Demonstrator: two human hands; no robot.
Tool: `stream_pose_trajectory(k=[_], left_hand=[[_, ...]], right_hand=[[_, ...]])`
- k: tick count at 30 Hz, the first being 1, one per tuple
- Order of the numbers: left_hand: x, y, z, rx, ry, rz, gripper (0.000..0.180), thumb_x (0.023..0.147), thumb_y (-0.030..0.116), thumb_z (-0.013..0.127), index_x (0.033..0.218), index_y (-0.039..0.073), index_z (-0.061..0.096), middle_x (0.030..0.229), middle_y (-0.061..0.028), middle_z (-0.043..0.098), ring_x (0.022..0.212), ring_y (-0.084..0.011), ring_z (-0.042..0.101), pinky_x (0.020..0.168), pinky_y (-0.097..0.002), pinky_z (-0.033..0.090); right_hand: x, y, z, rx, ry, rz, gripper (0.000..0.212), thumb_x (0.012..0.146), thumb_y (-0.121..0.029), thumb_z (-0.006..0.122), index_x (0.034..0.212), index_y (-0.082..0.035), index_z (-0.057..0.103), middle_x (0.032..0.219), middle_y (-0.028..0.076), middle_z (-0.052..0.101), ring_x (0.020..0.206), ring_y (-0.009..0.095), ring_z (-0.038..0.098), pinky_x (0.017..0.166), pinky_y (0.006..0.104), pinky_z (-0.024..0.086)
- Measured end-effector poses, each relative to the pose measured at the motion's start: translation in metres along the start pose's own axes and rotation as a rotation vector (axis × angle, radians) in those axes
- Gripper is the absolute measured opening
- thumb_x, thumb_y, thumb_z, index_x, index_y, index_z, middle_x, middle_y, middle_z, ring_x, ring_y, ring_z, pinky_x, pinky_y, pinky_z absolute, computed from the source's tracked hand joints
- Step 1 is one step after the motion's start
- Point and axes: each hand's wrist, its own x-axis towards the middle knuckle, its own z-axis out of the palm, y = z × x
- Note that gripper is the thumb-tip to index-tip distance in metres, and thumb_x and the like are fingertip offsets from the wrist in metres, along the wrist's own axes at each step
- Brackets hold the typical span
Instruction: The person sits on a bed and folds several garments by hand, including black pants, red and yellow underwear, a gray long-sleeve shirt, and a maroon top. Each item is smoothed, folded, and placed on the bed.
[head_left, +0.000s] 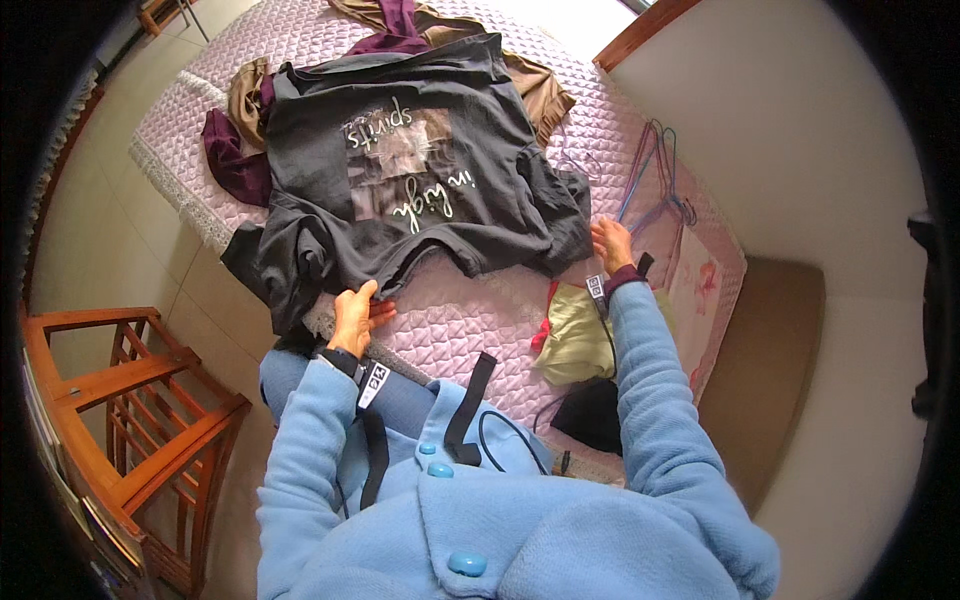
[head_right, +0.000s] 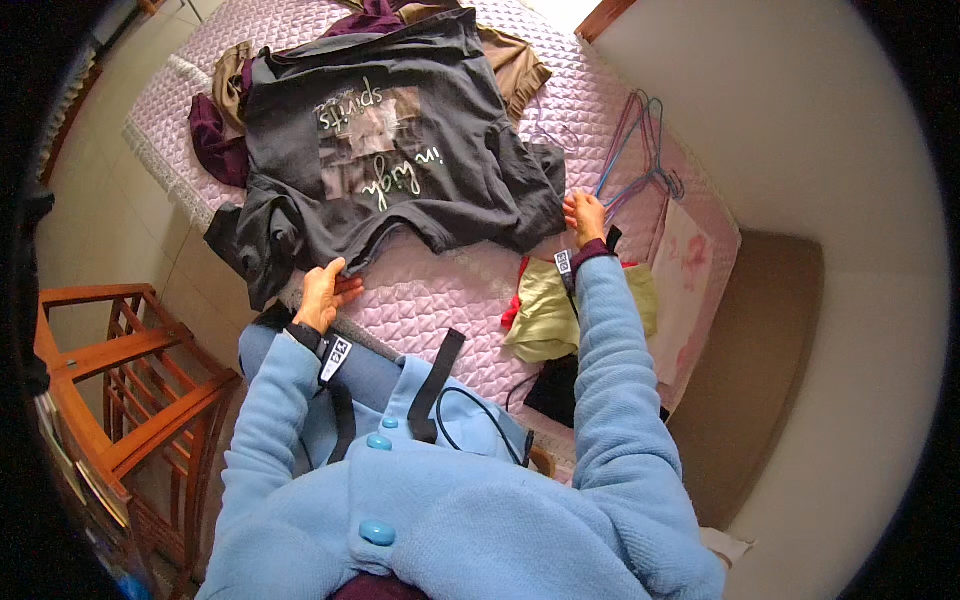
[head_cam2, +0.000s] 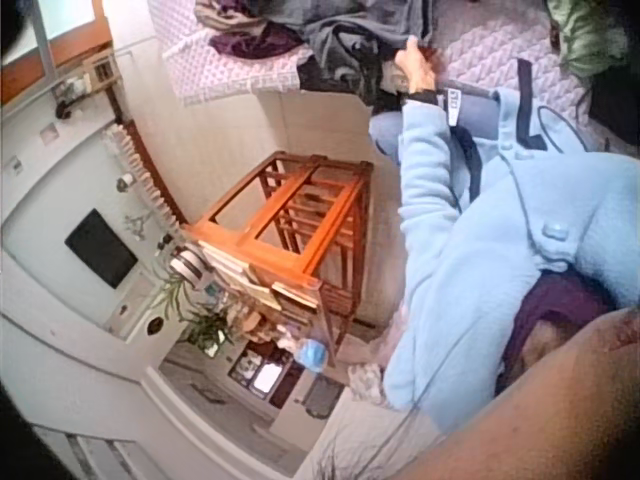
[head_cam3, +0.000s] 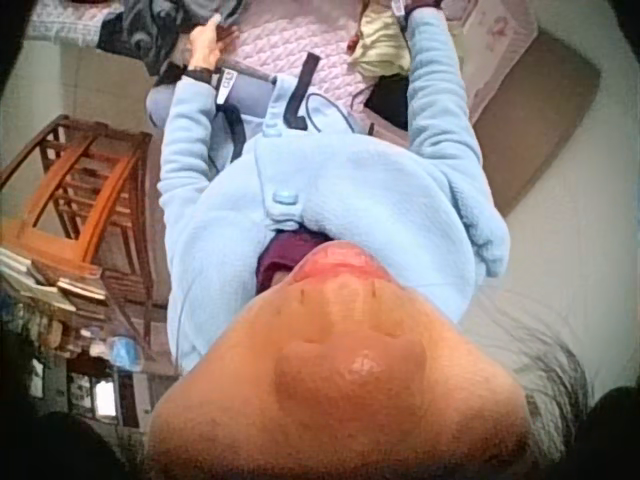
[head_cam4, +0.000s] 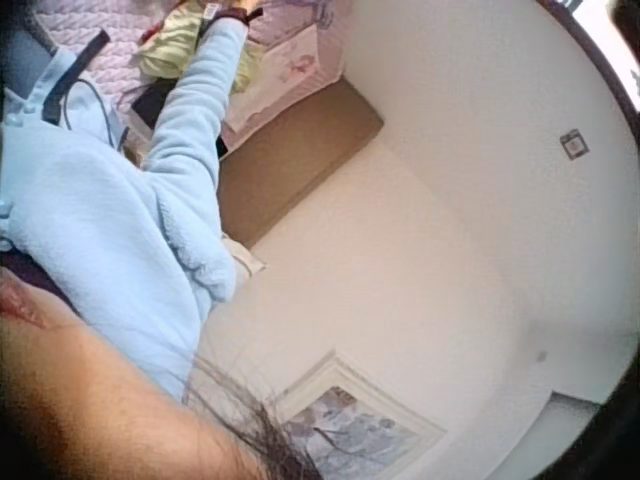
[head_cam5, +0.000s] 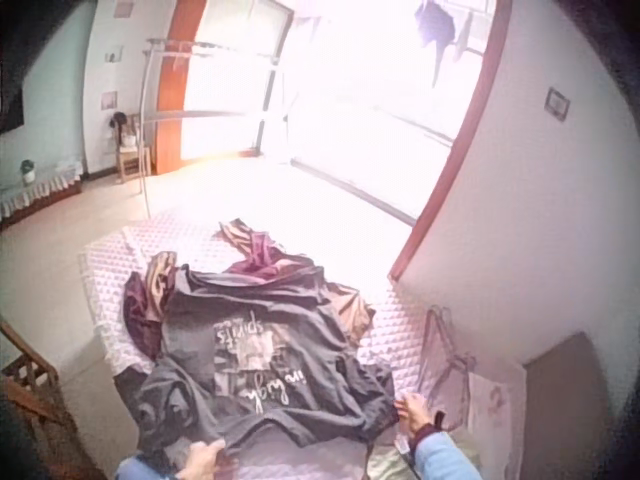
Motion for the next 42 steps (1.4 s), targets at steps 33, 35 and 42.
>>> stream_pose_trajectory(k=[33,35,42], left_hand=[[-0.006,0.076,-0.147,1.312,0.511,0.846,0.057,0.066,0.028,0.077,0.112,0.002,0.055,0.106,-0.0174,0.054,0.104,-0.0288,0.052,0.086,-0.0398,0.046],[-0.002,0.083,-0.144,1.441,0.371,0.625,0.046,0.065,0.031,0.071,0.099,0.001,0.064,0.106,-0.0193,0.056,0.106,-0.0342,0.051,0.090,-0.0415,0.044],[-0.034,0.164,-0.167,1.581,0.168,0.603,0.028,0.067,0.017,0.058,0.091,0.005,0.066,0.089,-0.0192,0.065,0.085,-0.0372,0.062,0.074,-0.0441,0.050]], right_hand=[[-0.190,0.063,0.143,0.572,-0.629,0.600,0.057,0.085,-0.037,0.067,0.121,0.002,0.047,0.117,0.019,0.056,0.109,0.034,0.055,0.098,0.0427,0.043],[-0.188,0.066,0.168,0.843,-0.639,0.568,0.051,0.084,-0.033,0.069,0.119,-0.002,0.050,0.115,0.013,0.059,0.106,0.030,0.056,0.098,0.0404,0.043],[-0.179,0.053,0.167,0.445,-0.255,0.162,0.028,0.082,-0.021,0.069,0.103,-0.005,0.060,0.099,0.008,0.064,0.090,0.019,0.061,0.078,0.0356,0.051]])
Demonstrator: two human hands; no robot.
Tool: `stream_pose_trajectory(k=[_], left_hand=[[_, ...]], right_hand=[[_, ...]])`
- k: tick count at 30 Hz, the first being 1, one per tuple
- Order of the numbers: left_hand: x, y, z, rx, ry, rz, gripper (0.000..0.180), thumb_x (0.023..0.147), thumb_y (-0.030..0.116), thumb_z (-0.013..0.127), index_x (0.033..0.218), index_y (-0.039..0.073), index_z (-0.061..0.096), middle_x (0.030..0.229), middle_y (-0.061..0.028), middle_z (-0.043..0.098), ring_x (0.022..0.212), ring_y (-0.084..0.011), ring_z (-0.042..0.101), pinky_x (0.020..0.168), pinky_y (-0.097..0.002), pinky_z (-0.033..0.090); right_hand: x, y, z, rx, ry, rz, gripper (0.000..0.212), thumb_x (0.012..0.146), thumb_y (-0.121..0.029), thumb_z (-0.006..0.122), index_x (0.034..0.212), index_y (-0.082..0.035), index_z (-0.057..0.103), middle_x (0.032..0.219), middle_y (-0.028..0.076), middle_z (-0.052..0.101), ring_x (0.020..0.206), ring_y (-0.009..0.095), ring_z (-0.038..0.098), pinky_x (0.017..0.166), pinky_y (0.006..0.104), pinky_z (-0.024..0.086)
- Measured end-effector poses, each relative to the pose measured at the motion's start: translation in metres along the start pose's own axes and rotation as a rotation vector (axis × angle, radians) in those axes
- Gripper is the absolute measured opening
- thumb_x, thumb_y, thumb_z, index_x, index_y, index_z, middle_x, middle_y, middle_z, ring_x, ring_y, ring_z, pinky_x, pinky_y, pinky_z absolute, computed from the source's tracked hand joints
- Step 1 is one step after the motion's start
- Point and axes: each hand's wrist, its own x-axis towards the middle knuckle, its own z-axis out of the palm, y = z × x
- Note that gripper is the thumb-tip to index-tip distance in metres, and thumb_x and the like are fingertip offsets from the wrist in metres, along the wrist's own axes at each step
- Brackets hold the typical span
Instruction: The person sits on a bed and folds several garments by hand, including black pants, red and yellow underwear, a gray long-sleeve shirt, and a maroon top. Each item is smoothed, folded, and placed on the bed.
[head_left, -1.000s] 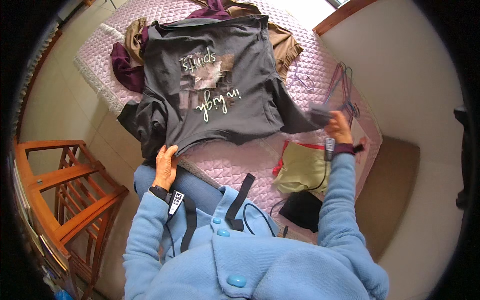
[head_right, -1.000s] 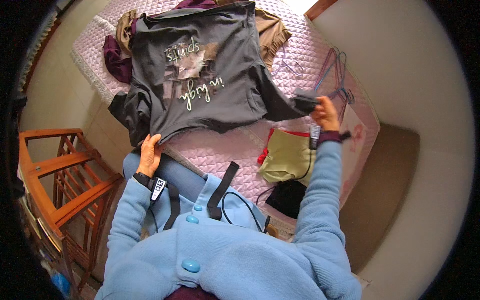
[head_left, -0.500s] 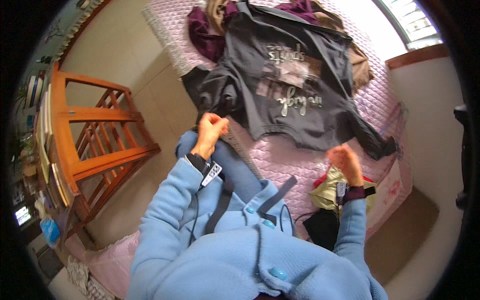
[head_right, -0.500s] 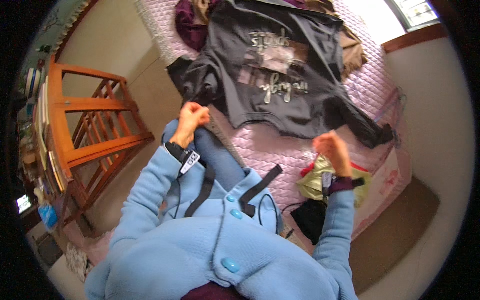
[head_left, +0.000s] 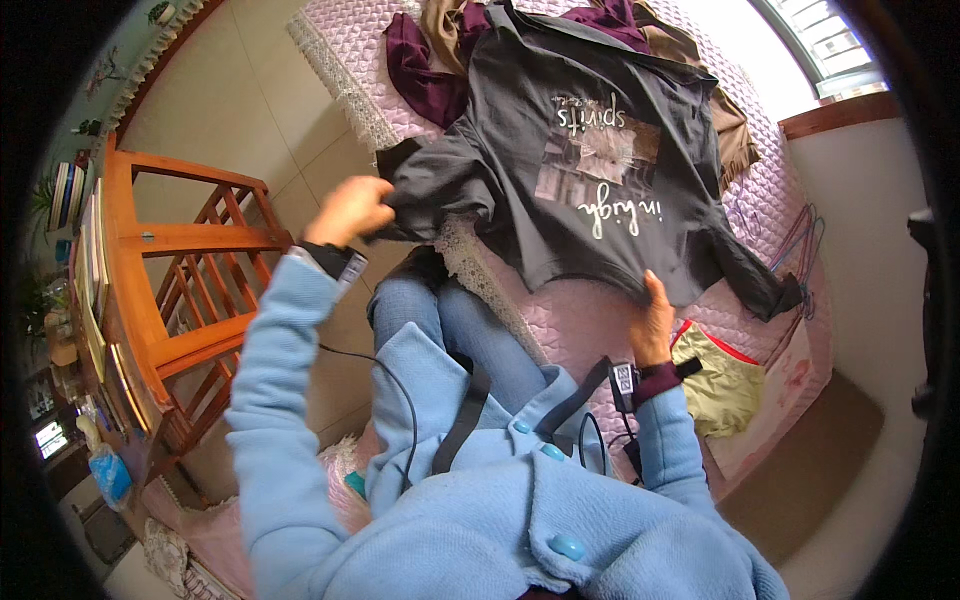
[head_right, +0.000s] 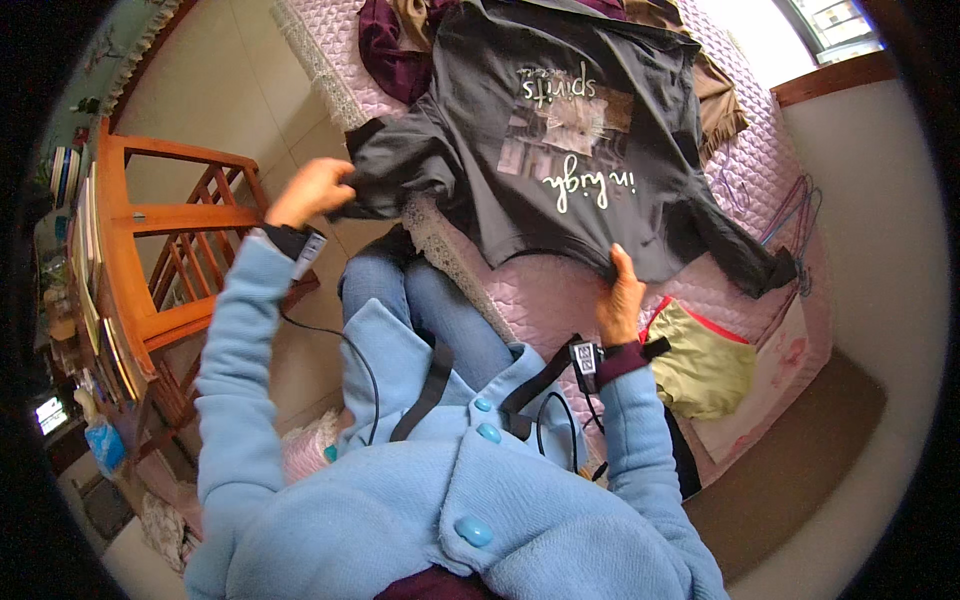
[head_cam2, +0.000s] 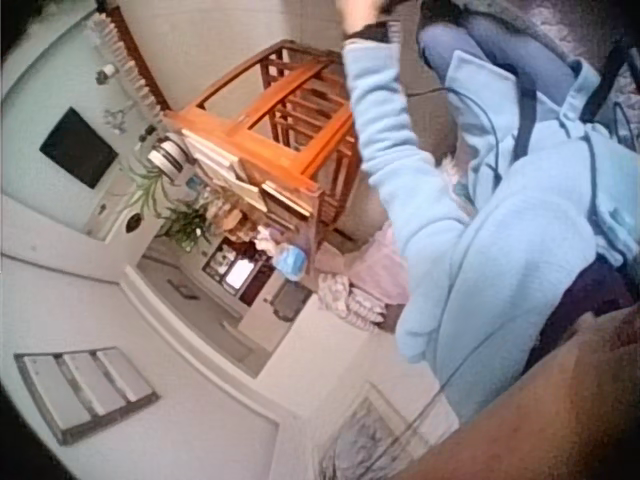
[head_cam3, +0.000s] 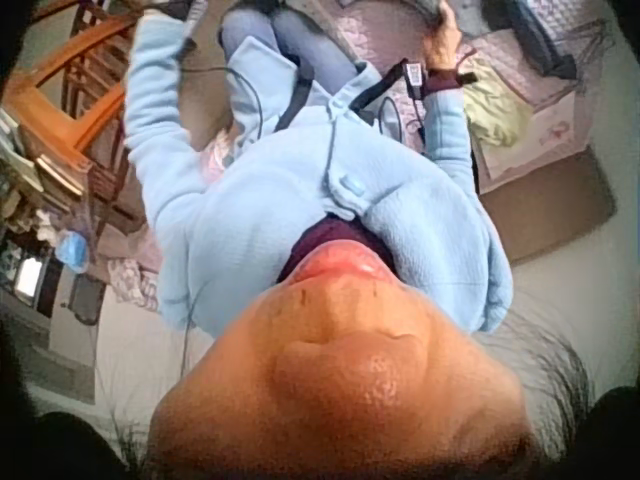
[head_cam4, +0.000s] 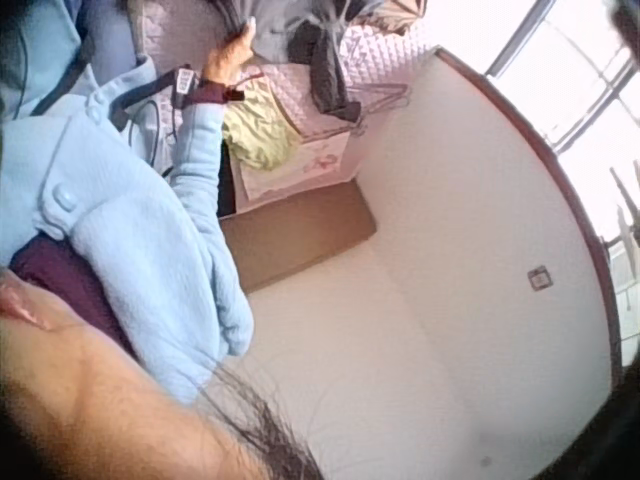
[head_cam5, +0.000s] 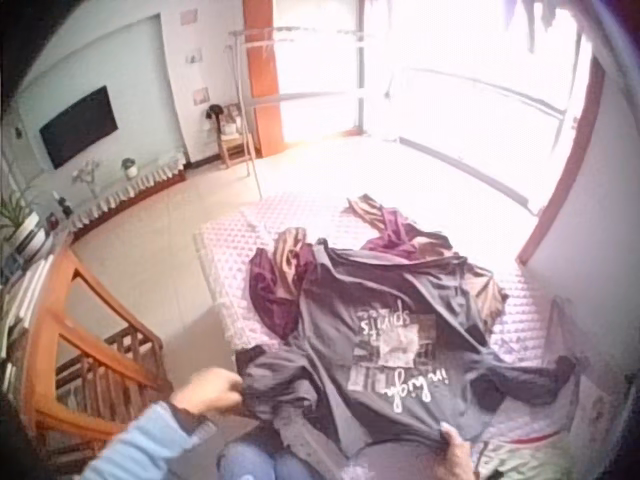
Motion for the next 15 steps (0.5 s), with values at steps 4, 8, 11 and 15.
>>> stream_pose_trajectory(k=[4,8,11,15], left_hand=[[0.017,-0.016,-0.096,0.378,0.550,0.039,0.013,0.079,0.007,0.052,0.088,0.010,0.061,0.095,-0.0149,0.058,0.088,-0.0360,0.059,0.072,-0.0460,0.050],[0.085,-0.002,-0.126,0.580,1.304,0.237,0.043,0.081,0.008,0.059,0.123,0.017,0.053,0.120,-0.0188,0.050,0.102,-0.0393,0.053,0.086,-0.0463,0.046],[0.112,0.026,-0.045,-0.074,1.135,-0.028,0.064,0.079,0.019,0.064,0.135,0.002,0.037,0.133,-0.0295,0.039,0.117,-0.0457,0.043,0.100,-0.0490,0.035],[0.063,0.075,0.108,-1.008,0.625,-0.479,0.055,0.076,0.031,0.070,0.109,-0.009,0.052,0.110,-0.0238,0.057,0.100,-0.0328,0.055,0.088,-0.0407,0.043]], right_hand=[[-0.020,-0.016,-0.024,0.047,0.002,-0.414,0.023,0.079,-0.008,0.067,0.101,-0.005,0.061,0.092,0.002,0.064,0.085,0.015,0.061,0.078,0.0285,0.049],[-0.025,-0.003,-0.023,0.168,-0.002,-0.029,0.029,0.082,-0.017,0.068,0.107,-0.006,0.060,0.106,0.007,0.063,0.095,0.020,0.060,0.088,0.0334,0.046],[-0.026,0.010,-0.018,0.286,-0.153,-0.009,0.030,0.086,-0.025,0.064,0.112,-0.009,0.059,0.113,0.006,0.062,0.103,0.021,0.057,0.092,0.0386,0.043],[-0.032,0.009,-0.024,0.146,-0.190,-0.160,0.021,0.089,-0.018,0.060,0.108,-0.011,0.056,0.109,0.002,0.060,0.102,0.018,0.055,0.092,0.0403,0.043]])
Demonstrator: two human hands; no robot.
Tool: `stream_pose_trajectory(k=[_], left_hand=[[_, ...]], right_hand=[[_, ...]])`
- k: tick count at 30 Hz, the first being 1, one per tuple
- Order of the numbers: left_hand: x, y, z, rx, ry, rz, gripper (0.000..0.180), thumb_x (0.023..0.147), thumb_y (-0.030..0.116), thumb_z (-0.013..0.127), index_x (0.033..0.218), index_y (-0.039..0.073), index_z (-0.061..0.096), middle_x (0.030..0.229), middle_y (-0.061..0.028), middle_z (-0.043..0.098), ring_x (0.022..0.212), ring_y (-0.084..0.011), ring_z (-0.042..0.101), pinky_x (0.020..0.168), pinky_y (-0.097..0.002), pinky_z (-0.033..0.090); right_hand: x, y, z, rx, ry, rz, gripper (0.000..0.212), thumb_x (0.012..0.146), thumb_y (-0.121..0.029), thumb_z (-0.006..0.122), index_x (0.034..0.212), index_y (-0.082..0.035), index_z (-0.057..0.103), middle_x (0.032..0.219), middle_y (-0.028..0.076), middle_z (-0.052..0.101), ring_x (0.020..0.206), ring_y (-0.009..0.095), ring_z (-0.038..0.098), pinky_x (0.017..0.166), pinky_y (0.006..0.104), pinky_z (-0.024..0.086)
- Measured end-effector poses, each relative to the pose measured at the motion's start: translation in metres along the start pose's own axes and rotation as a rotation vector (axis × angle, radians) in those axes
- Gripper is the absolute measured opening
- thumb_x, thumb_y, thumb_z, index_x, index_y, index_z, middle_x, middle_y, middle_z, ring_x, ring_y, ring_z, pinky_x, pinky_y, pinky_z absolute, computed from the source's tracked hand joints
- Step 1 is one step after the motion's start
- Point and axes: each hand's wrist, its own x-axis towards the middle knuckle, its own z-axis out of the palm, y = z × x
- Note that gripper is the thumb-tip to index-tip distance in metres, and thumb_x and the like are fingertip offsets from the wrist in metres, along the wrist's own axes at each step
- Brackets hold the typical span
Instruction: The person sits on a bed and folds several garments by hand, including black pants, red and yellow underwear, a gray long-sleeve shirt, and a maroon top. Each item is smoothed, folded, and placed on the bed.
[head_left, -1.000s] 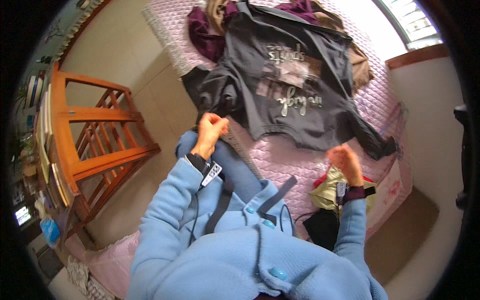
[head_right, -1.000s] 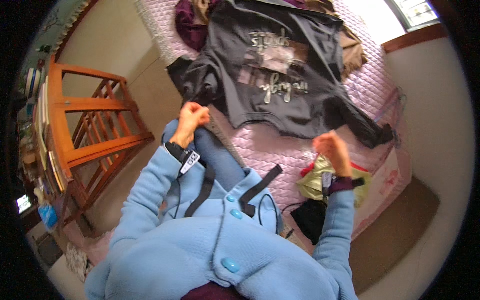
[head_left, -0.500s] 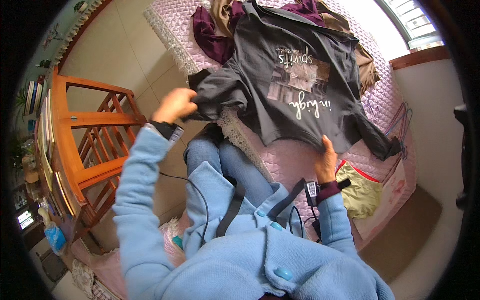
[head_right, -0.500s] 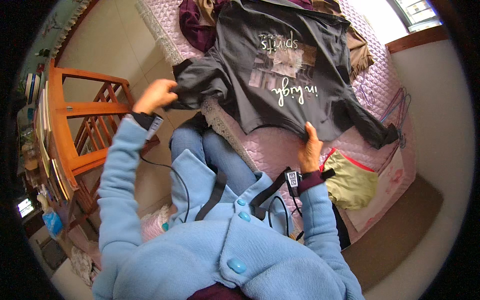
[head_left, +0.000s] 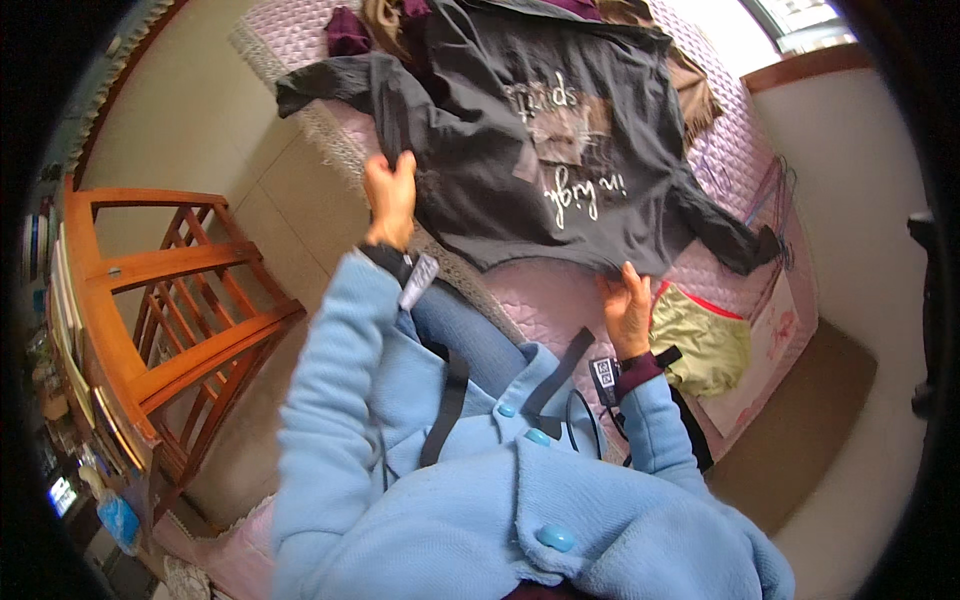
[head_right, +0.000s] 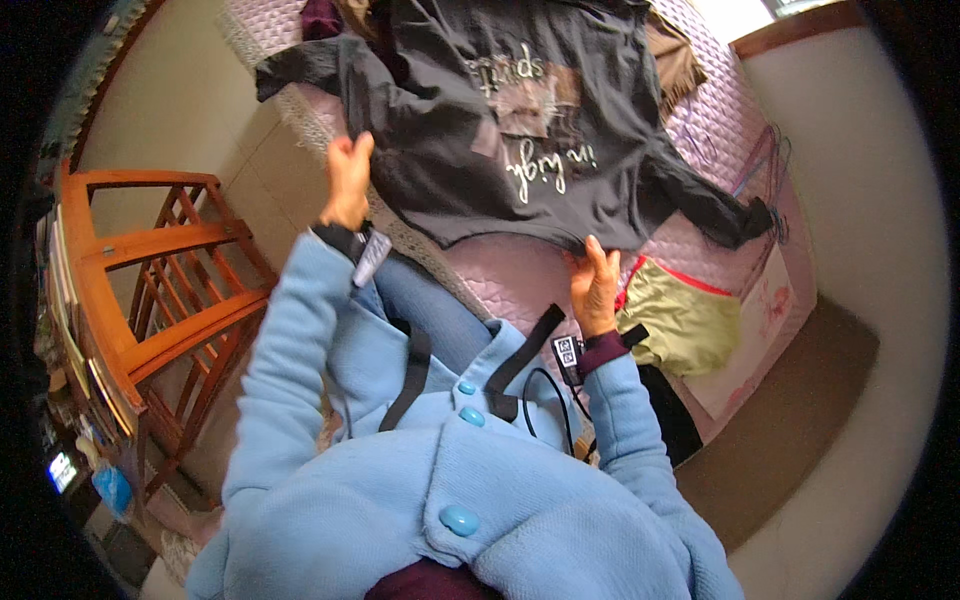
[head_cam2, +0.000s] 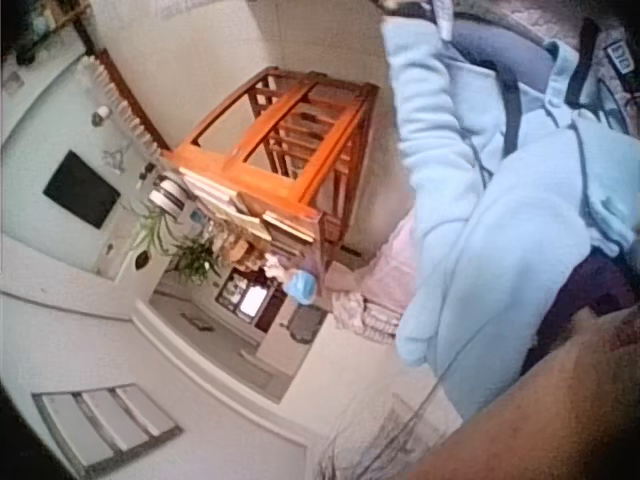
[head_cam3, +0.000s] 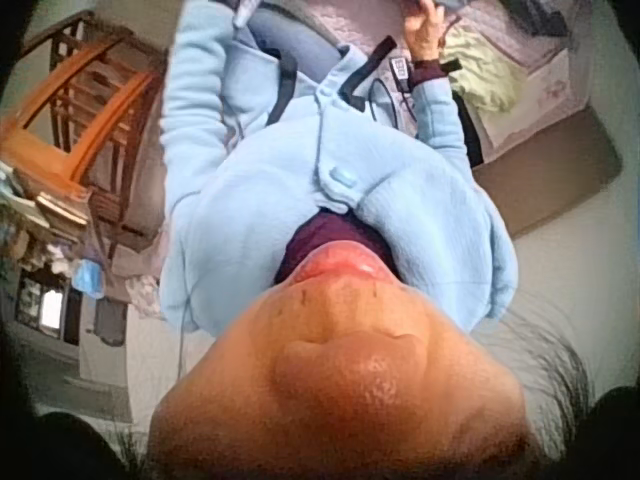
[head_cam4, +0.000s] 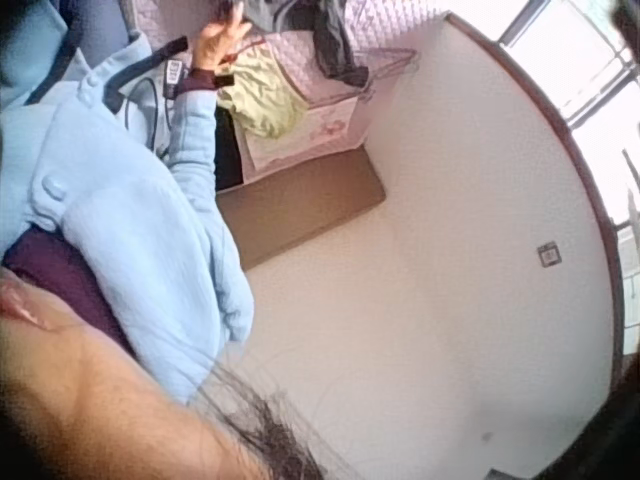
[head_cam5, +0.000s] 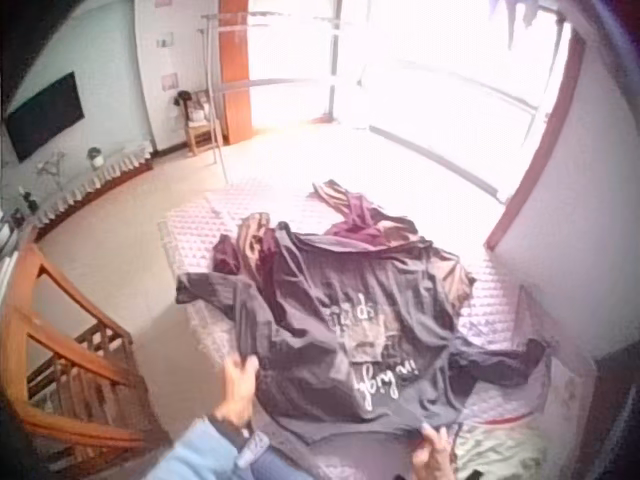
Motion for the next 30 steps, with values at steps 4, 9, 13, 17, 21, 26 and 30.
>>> stream_pose_trajectory(k=[4,9,13,17,21,26,30], left_hand=[[-0.091,-0.042,0.015,-0.313,0.019,-0.138,0.045,0.078,0.016,0.073,0.108,-0.008,0.049,0.098,-0.0121,0.057,0.088,-0.0167,0.054,0.078,-0.0299,0.045],[-0.128,-0.042,0.006,-0.275,-0.189,-0.392,0.045,0.078,0.018,0.075,0.107,-0.005,0.050,0.095,-0.0093,0.057,0.084,-0.0157,0.053,0.078,-0.0292,0.045],[-0.125,-0.052,0.010,-0.278,-0.196,-0.345,0.029,0.080,0.016,0.073,0.094,-0.002,0.056,0.086,-0.0054,0.058,0.078,-0.0144,0.052,0.073,-0.0281,0.044],[-0.124,-0.044,0.009,-0.464,-0.164,-0.262,0.020,0.084,0.016,0.066,0.091,0.001,0.056,0.085,-0.0036,0.058,0.076,-0.0128,0.052,0.070,-0.0275,0.044],[-0.142,-0.012,-0.011,-0.828,-0.198,-0.235,0.016,0.088,0.018,0.054,0.096,0.004,0.053,0.083,-0.0053,0.057,0.072,-0.0179,0.059,0.063,-0.0348,0.054],[-0.155,0.016,-0.022,-0.880,-0.259,-0.405,0.024,0.091,0.021,0.047,0.100,-0.001,0.050,0.090,-0.0144,0.062,0.075,-0.0294,0.066,0.069,-0.0430,0.058],[-0.153,0.021,-0.012,-0.877,-0.363,-0.399,0.025,0.092,0.020,0.044,0.099,-0.004,0.050,0.087,-0.0181,0.062,0.075,-0.0308,0.066,0.071,-0.0442,0.058]], right_hand=[[-0.002,-0.005,-0.010,-0.415,-0.026,-0.178,0.037,0.078,-0.002,0.058,0.112,-0.011,0.047,0.104,0.002,0.054,0.093,0.014,0.052,0.084,0.0304,0.042],[0.004,0.018,-0.011,-0.830,-0.030,-0.448,0.052,0.073,-0.004,0.059,0.121,0.003,0.039,0.117,0.016,0.053,0.106,0.027,0.052,0.090,0.0335,0.041],[0.012,0.027,0.002,-1.254,0.158,-0.560,0.047,0.072,-0.007,0.060,0.114,0.004,0.042,0.100,0.026,0.058,0.092,0.040,0.057,0.079,0.0416,0.046],[0.027,0.012,0.023,-1.063,0.313,-0.806,0.013,0.090,-0.012,0.051,0.086,0.000,0.049,0.073,0.016,0.057,0.068,0.031,0.056,0.066,0.0392,0.045],[0.027,-0.021,0.028,-0.739,0.333,-0.703,0.023,0.097,-0.022,0.046,0.082,-0.004,0.051,0.067,0.004,0.054,0.058,0.012,0.051,0.056,0.0272,0.043],[-0.011,-0.016,0.015,-1.067,0.207,-0.705,0.016,0.090,-0.018,0.056,0.087,-0.002,0.055,0.069,0.011,0.060,0.059,0.021,0.058,0.057,0.0345,0.046],[-0.033,0.032,0.009,-1.441,0.084,-0.233,0.047,0.075,-0.040,0.074,0.094,0.000,0.056,0.073,0.012,0.064,0.067,0.023,0.063,0.062,0.0323,0.049]])
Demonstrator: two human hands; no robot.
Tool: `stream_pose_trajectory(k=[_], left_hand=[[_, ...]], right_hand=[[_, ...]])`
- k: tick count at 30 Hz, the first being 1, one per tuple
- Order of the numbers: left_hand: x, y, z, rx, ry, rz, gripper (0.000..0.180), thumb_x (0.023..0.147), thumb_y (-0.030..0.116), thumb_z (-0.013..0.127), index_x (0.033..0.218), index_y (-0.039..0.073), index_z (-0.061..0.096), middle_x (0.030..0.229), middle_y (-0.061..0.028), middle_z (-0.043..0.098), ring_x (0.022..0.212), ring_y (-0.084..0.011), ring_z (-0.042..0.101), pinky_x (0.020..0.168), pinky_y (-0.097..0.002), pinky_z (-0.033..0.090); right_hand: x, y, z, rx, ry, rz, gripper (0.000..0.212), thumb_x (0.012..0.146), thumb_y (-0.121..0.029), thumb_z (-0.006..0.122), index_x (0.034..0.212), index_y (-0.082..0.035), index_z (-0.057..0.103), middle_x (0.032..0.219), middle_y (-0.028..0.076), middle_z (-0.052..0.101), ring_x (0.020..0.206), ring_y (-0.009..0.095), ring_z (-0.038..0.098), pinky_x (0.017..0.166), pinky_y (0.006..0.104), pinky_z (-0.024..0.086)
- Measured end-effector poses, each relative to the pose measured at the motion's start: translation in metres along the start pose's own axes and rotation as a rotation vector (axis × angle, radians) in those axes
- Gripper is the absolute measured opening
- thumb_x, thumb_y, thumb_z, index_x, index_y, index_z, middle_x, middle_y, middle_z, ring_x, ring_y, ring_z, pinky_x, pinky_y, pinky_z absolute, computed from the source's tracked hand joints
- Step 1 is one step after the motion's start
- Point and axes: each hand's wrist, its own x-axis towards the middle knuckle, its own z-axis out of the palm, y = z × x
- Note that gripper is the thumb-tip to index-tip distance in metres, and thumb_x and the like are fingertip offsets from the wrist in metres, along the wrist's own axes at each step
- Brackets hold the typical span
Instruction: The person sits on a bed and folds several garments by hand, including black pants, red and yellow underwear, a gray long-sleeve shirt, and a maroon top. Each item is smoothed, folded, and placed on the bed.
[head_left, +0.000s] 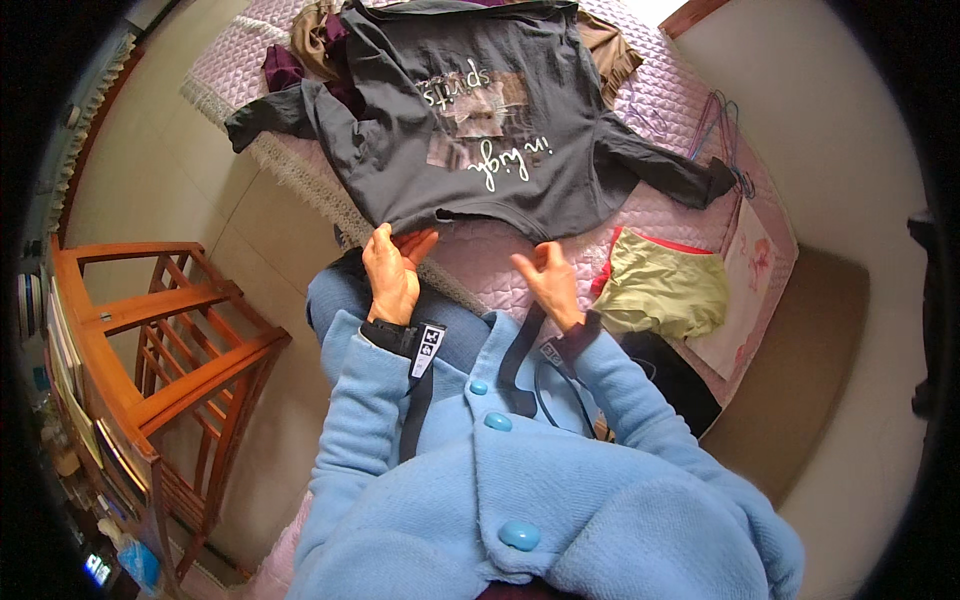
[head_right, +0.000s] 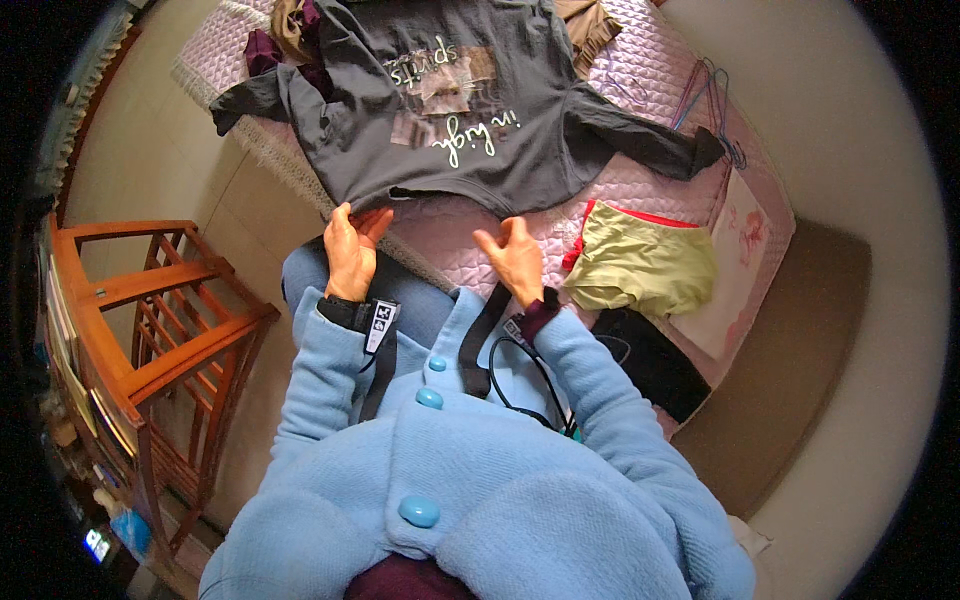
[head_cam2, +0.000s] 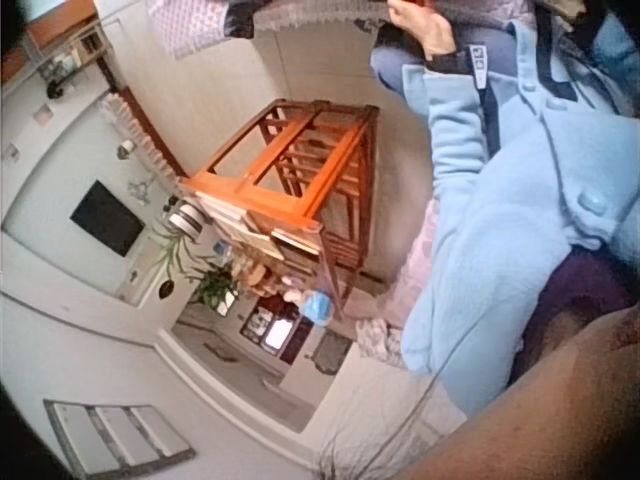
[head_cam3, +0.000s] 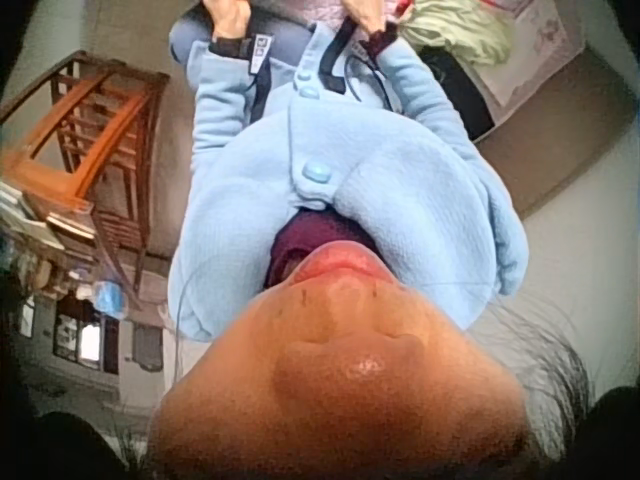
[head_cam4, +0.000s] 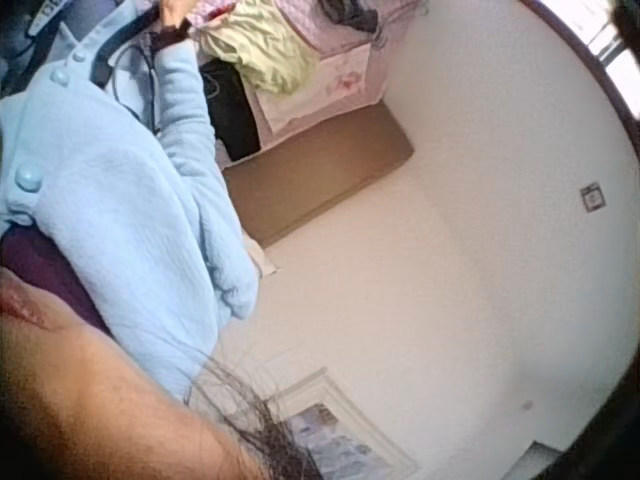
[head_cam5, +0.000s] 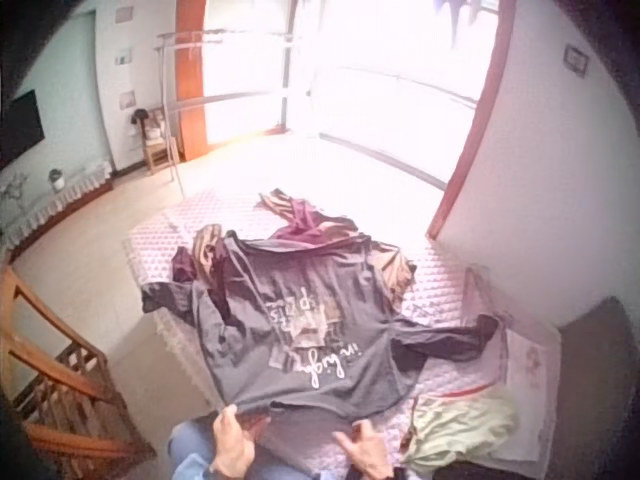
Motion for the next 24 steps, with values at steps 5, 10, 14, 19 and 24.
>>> stream_pose_trajectory(k=[5,10,14,19,24], left_hand=[[-0.002,0.010,0.013,-0.011,-0.026,0.049,0.026,0.093,0.020,0.043,0.099,-0.004,0.050,0.087,-0.0192,0.062,0.075,-0.0317,0.066,0.072,-0.0437,0.058],[-0.005,0.016,0.019,-0.013,-0.030,0.061,0.023,0.091,0.020,0.044,0.096,-0.002,0.050,0.085,-0.0173,0.062,0.076,-0.0310,0.066,0.071,-0.0422,0.058],[0.001,0.005,-0.003,0.020,-0.109,0.108,0.020,0.088,0.018,0.048,0.095,0.000,0.057,0.083,-0.0138,0.064,0.076,-0.0279,0.066,0.074,-0.0385,0.057],[0.007,-0.009,-0.051,0.322,0.086,-0.193,0.010,0.082,0.012,0.056,0.090,0.006,0.055,0.077,-0.0065,0.059,0.069,-0.0215,0.061,0.069,-0.0382,0.056],[0.068,0.008,-0.064,0.338,0.082,-0.104,0.042,0.079,0.031,0.071,0.098,0.001,0.049,0.086,-0.0078,0.056,0.073,-0.0201,0.058,0.066,-0.0347,0.052]], right_hand=[[0.042,-0.006,0.036,0.216,0.219,0.269,0.059,0.076,-0.035,0.072,0.107,0.007,0.045,0.079,0.020,0.063,0.064,0.025,0.063,0.064,0.0366,0.052],[0.065,-0.029,0.021,0.644,0.615,0.153,0.048,0.082,-0.016,0.059,0.120,0.007,0.040,0.121,0.024,0.052,0.110,0.031,0.050,0.098,0.0351,0.036],[0.068,-0.033,-0.016,0.651,0.598,0.124,0.047,0.077,0.000,0.052,0.121,0.006,0.039,0.116,0.019,0.051,0.107,0.030,0.049,0.096,0.0328,0.036],[0.041,0.001,-0.044,0.157,0.512,-0.195,0.054,0.069,0.006,0.052,0.122,0.003,0.040,0.112,0.027,0.052,0.107,0.042,0.052,0.089,0.0422,0.042],[0.021,0.021,-0.039,-0.026,0.421,-0.206,0.059,0.067,0.002,0.054,0.124,-0.003,0.039,0.104,0.028,0.056,0.095,0.045,0.056,0.082,0.0447,0.045]])
